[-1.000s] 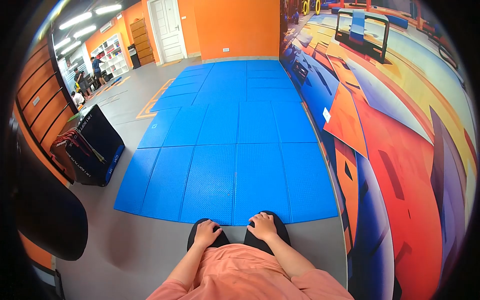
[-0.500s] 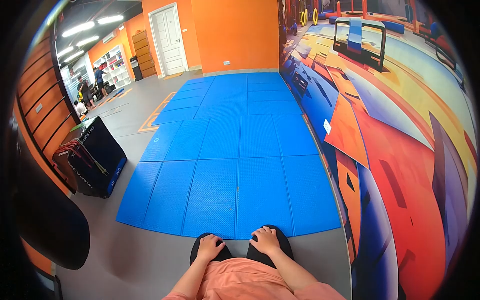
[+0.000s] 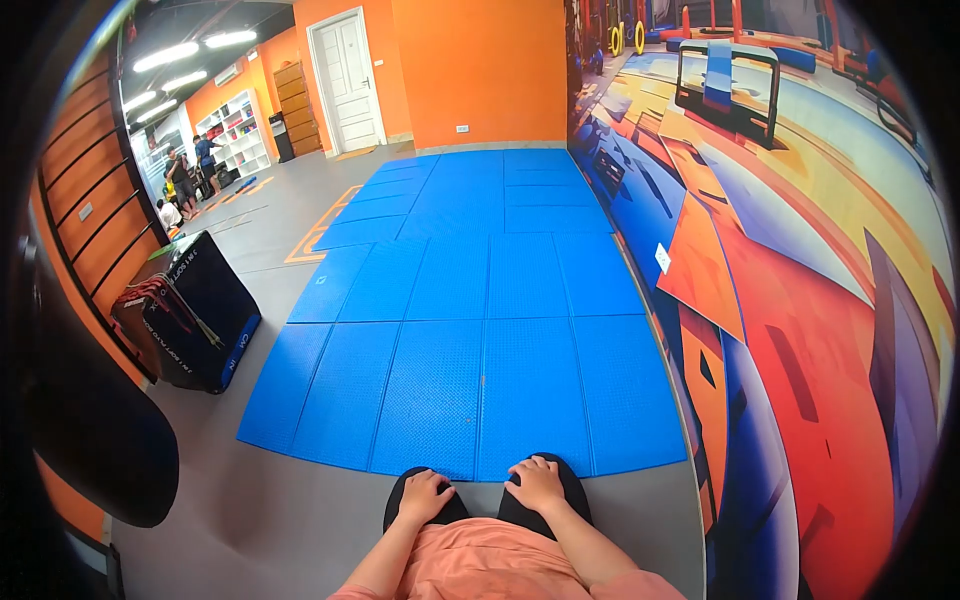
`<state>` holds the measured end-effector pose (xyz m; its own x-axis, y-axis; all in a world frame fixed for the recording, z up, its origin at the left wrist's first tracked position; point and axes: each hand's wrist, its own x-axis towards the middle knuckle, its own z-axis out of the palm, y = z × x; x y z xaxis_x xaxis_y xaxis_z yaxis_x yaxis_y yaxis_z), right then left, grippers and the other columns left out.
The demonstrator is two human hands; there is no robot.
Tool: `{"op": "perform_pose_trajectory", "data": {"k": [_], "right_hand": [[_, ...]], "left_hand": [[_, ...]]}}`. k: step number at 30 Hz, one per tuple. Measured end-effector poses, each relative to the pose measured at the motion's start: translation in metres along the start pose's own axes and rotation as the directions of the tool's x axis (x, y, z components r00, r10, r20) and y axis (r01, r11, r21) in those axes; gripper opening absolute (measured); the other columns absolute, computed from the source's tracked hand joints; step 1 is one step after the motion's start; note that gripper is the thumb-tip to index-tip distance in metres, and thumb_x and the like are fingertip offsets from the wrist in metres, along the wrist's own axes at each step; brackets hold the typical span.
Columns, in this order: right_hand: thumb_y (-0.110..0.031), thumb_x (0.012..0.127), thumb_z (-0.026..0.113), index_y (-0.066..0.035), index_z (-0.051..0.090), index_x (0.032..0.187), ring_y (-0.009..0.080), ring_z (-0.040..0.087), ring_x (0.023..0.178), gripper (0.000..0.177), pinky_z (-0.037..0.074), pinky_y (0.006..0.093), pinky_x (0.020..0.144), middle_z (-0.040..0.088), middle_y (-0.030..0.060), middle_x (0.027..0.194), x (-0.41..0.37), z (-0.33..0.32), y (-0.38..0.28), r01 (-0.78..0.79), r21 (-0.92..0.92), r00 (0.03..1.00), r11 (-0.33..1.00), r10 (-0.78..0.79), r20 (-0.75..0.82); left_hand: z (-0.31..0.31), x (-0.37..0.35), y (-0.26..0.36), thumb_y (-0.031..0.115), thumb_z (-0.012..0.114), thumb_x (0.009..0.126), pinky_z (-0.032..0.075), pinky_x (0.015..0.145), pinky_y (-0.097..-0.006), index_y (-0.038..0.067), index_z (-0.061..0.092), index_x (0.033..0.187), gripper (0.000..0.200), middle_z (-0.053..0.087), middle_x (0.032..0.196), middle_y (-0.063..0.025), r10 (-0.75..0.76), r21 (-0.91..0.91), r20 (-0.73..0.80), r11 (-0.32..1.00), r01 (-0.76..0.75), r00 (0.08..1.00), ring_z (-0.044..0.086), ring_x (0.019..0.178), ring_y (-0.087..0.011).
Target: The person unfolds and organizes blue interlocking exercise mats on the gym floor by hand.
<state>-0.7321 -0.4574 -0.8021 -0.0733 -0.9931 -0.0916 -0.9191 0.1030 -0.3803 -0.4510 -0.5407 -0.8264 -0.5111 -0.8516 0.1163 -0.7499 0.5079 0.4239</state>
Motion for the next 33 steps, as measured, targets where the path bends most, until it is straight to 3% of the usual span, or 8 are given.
{"op": "perform_pose_trajectory", "data": {"k": [20,33], "right_hand": [[-0.047,0.092,0.064,-0.021,0.07,0.122,0.0267,0.044,0.138,0.04,0.029,0.0471,0.114,0.063,0.0046,0.134,0.001,0.002,0.002,0.0,-0.017,1.0,1.0,0.0,0.008],[-0.049,0.093,0.063,-0.023,0.071,0.121,0.0265,0.046,0.135,0.039,0.03,0.0467,0.112,0.063,0.0042,0.133,0.002,-0.001,0.003,0.014,-0.043,0.999,0.999,-0.012,0.035]], "left_hand": [[0.005,0.001,-0.003,0.042,0.068,0.09,0.043,0.098,-0.0451,0.012,0.075,0.103,0.035,0.069,0.105,-0.0097,0.01,0.029,-0.02,1.0,-0.009,1.0,0.061,0.11,-0.0294],[0.007,0.003,-0.006,0.048,0.063,0.092,0.039,0.103,-0.0445,0.013,0.074,0.112,0.042,0.068,0.117,-0.0103,-0.04,0.059,0.104,0.998,0.034,0.994,0.059,0.119,-0.0279]]}}
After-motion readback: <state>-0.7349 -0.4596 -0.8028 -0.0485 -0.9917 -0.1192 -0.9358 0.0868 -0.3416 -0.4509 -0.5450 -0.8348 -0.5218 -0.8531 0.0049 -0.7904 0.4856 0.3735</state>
